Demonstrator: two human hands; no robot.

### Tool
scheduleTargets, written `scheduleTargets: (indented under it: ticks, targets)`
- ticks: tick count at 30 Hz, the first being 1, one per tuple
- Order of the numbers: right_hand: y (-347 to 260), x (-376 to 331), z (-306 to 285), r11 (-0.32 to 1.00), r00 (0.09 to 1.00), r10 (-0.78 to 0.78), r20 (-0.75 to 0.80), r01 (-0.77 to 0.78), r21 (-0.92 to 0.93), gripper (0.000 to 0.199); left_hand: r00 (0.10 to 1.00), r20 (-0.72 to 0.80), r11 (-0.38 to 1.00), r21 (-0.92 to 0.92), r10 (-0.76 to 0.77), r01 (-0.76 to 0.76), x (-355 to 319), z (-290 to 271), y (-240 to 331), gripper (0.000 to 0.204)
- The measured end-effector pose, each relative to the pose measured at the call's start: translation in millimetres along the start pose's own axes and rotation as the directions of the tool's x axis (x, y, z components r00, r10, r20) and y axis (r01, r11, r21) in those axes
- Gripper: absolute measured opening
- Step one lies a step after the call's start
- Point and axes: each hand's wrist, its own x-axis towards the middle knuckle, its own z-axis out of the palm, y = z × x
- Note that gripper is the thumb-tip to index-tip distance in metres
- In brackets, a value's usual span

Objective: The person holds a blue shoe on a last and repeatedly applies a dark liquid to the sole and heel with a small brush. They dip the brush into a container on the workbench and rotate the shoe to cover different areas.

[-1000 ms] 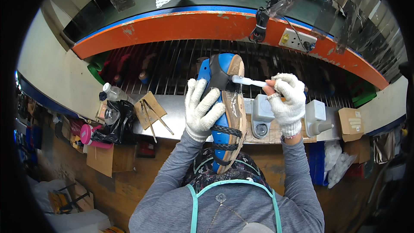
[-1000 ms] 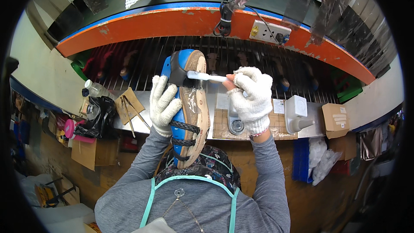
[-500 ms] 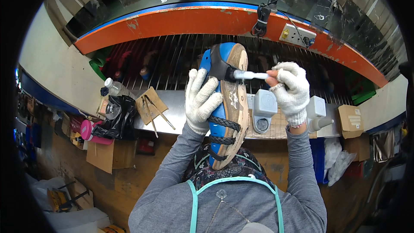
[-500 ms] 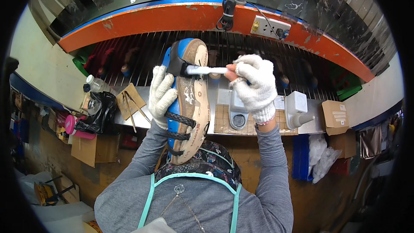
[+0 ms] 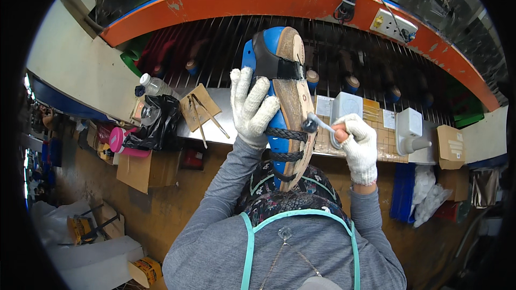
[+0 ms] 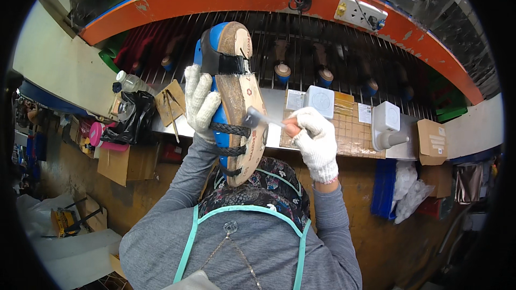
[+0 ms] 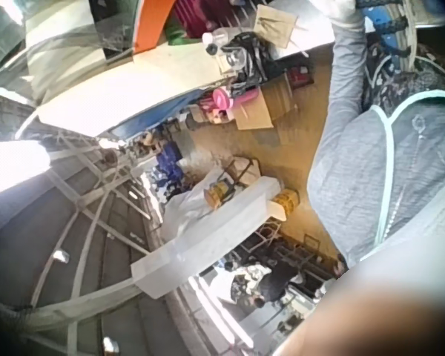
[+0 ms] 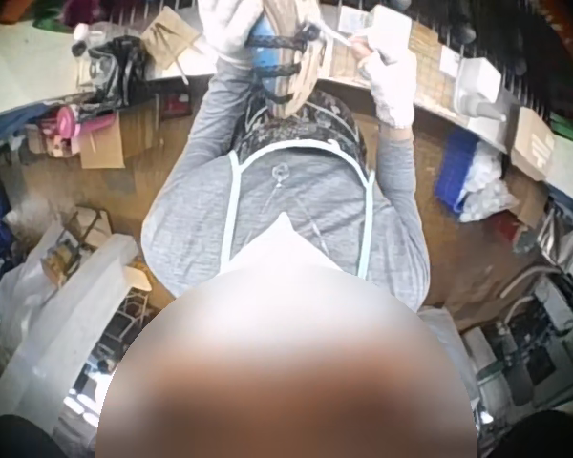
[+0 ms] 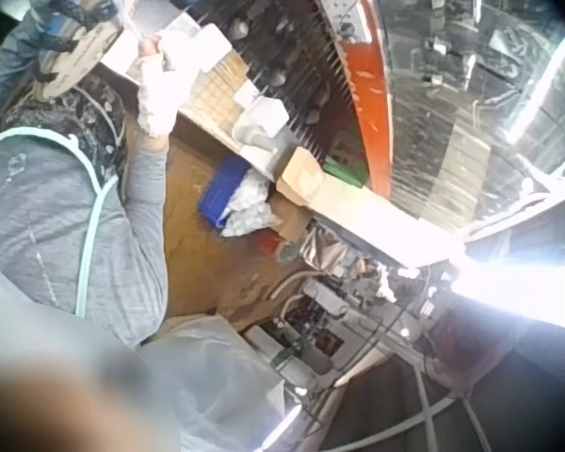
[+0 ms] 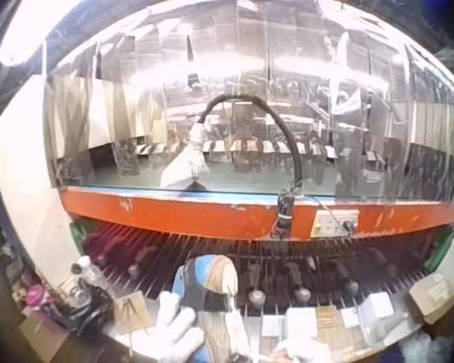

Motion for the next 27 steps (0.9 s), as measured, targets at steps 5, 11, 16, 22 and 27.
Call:
scheduleTargets:
  ticks: [5,11,16,22,27]
  targets:
    - [-7.1,-8.8,3.8,0.986,0.995,0.064,-0.074,-0.075,-0.150,0.009,0.997,0.078,0.999,0.049,0.006,-0.010,-8.3,-3.8,0.1,0.034]
    - [-14.1,10.4,9.0,0.867,0.981,-0.162,-0.109,0.089,-0.490,0.011,0.988,0.154,0.999,0.037,0.033,-0.039,-10.2,-9.1,-0.8,0.037]
    - [-21.2,27.0,12.7,0.656,0.922,-0.382,-0.063,0.223,-0.721,0.014,0.975,0.216,0.997,0.057,0.047,-0.061,-8.3,-14.2,-3.9,0.036]
    - [-22.2,44.6,15.4,0.472,0.774,-0.633,-0.027,0.358,-0.805,0.017,0.971,0.232,0.996,0.061,0.049,-0.065,-5.9,-13.9,-8.9,0.037]
    - [-19.3,46.4,7.9,0.729,0.931,-0.364,-0.004,0.282,-0.623,0.018,0.984,0.175,0.998,0.052,0.022,-0.032,-5.1,-11.4,-15.6,0.036]
